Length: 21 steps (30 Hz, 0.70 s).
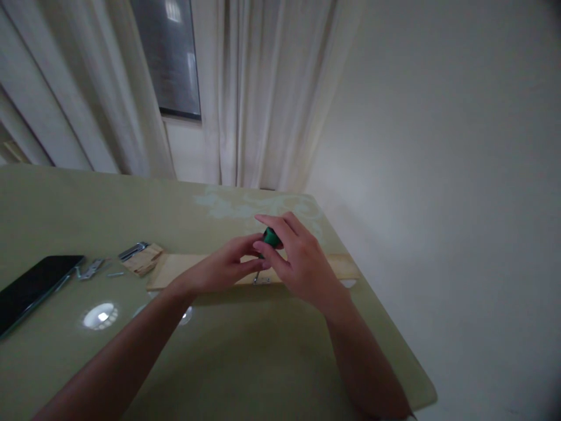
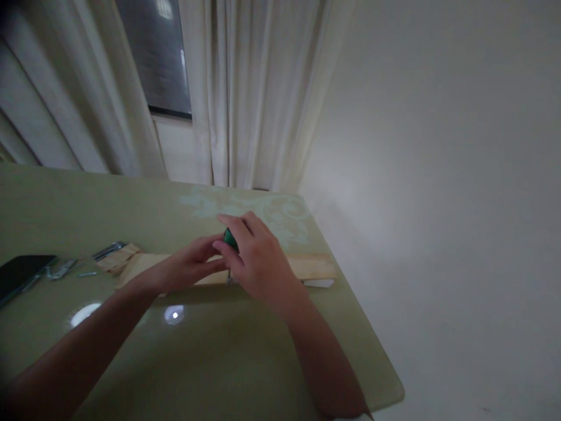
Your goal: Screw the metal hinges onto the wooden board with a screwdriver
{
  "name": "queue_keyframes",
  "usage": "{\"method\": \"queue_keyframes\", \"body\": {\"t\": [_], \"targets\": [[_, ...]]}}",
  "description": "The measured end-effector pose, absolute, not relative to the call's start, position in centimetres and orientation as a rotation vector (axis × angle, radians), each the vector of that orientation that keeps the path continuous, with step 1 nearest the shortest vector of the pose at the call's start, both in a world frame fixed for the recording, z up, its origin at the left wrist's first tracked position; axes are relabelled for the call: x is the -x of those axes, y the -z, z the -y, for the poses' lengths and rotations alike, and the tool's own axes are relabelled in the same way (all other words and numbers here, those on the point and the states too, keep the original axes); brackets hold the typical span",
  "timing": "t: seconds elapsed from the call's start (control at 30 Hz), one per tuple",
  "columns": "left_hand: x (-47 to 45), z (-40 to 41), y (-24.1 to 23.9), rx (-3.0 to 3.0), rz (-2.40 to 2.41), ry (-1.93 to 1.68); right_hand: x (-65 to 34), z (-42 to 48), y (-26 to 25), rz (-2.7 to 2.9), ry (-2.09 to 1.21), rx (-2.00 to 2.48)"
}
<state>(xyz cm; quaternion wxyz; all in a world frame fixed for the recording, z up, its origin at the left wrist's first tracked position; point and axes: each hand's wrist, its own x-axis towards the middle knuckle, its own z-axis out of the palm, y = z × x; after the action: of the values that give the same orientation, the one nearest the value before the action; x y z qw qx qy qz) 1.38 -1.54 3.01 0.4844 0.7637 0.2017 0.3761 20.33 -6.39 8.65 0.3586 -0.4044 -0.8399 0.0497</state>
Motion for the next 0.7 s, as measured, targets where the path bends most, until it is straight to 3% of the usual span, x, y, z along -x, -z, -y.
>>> {"method": "queue_keyframes", "body": {"t": [0.27, 0.5, 0.7], "targets": [[-1.4, 1.3, -2.6, -1.864, -0.650, -1.026, -19.9, 6.5, -8.3, 2.136, 0.055, 1.196], [-1.0, 1.0, -2.4, -1.878, -0.446, -0.891, -20.3, 6.8, -8.8, 2.237, -0.110, 1.007], [-1.9, 1.3, -2.3, -1.824, -0.586, -1.053, -20.0, 6.5, -8.4, 2.144, 0.065, 1.236]]}}
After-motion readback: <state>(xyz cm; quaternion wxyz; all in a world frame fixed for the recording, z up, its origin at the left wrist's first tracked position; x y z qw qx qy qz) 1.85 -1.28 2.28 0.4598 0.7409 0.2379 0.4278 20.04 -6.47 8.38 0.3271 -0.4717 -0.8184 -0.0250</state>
